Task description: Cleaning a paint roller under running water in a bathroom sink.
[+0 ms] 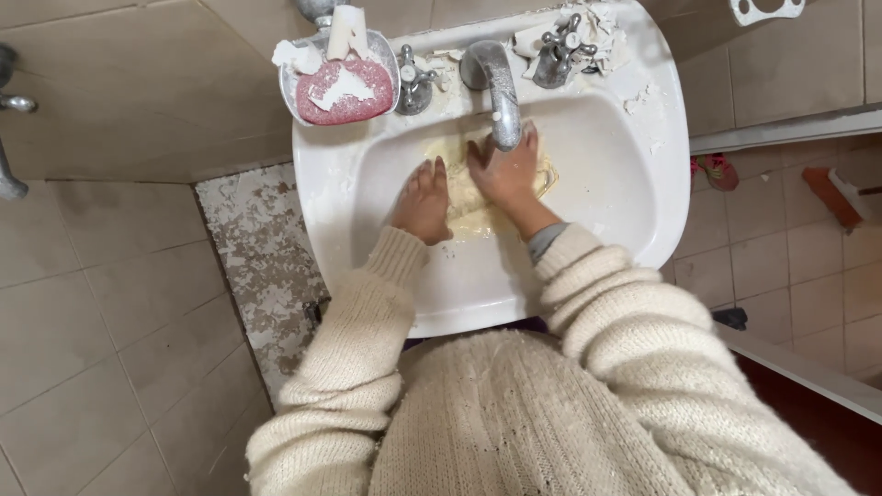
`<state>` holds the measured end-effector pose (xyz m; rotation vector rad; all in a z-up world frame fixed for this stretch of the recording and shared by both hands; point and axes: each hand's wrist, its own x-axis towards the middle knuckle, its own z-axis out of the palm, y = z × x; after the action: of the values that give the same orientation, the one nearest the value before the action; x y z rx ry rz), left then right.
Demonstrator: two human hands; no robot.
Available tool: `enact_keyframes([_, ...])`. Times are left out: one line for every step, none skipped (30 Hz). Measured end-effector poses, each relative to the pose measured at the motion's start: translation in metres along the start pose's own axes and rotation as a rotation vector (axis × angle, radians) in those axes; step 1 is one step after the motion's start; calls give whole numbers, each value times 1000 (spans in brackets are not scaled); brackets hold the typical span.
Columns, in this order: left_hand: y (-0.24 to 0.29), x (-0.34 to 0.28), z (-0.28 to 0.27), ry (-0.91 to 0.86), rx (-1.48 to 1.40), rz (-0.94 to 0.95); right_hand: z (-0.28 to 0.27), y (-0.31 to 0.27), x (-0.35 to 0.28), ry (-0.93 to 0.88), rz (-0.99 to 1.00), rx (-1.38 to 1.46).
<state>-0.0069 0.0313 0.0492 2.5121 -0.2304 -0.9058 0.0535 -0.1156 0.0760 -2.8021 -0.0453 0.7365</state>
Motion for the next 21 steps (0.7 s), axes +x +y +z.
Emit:
enact_keyframes([0,4,7,-3,-1,4,28,1,4,0,5,-1])
enact_keyframes([1,7,14,25,-38,-26,55,3,7,234,-211,-179])
enact_keyframes([0,11,19,55,-69,-58,83,1,12,471,-427,-350])
enact_keyframes([-6,15,22,53,-64,-56,83,13,19,474,-423,-347])
enact_keyframes([-12,17,28,88,-83,-32,85,25,22,334,-401,-135])
enact_keyframes([-17,19,34,123,-103,-8,87,38,25,193,-375,76])
enact_keyframes([-16,16,26,128,-104,-9,68,36,25,196,-379,73])
enact_keyframes([-15,13,18,105,-113,-36,48,34,24,154,-231,-14])
enact_keyframes([-14,8,13,74,-122,-66,31,33,20,106,-79,-98])
enact_keyframes([-24,15,27,72,-124,-69,47,24,15,102,-80,-98])
enact_keyframes([-33,23,41,155,-92,-13,64,15,11,219,-132,-26])
enact_keyframes([-42,31,54,238,-59,43,80,7,6,335,-184,47])
enact_keyframes([-40,32,50,242,-54,44,77,9,9,341,-187,50])
enact_keyframes([-39,33,45,222,-69,36,74,11,12,262,-253,59])
enact_keyframes([-36,30,46,193,-90,26,74,16,10,173,-313,66])
enact_keyframes([-35,24,45,187,-92,25,67,27,12,167,-311,67])
enact_keyframes([-33,25,40,181,-64,19,56,39,20,195,-215,-9])
enact_keyframes([-31,25,35,174,-35,12,44,50,28,222,-119,-84])
enact_keyframes([-25,22,30,172,-35,14,69,51,28,221,-115,-84])
enact_keyframes([-19,19,25,89,-54,-26,93,52,29,332,-231,-165])
enact_keyframes([-14,18,17,12,-69,-64,116,51,33,449,-348,-245])
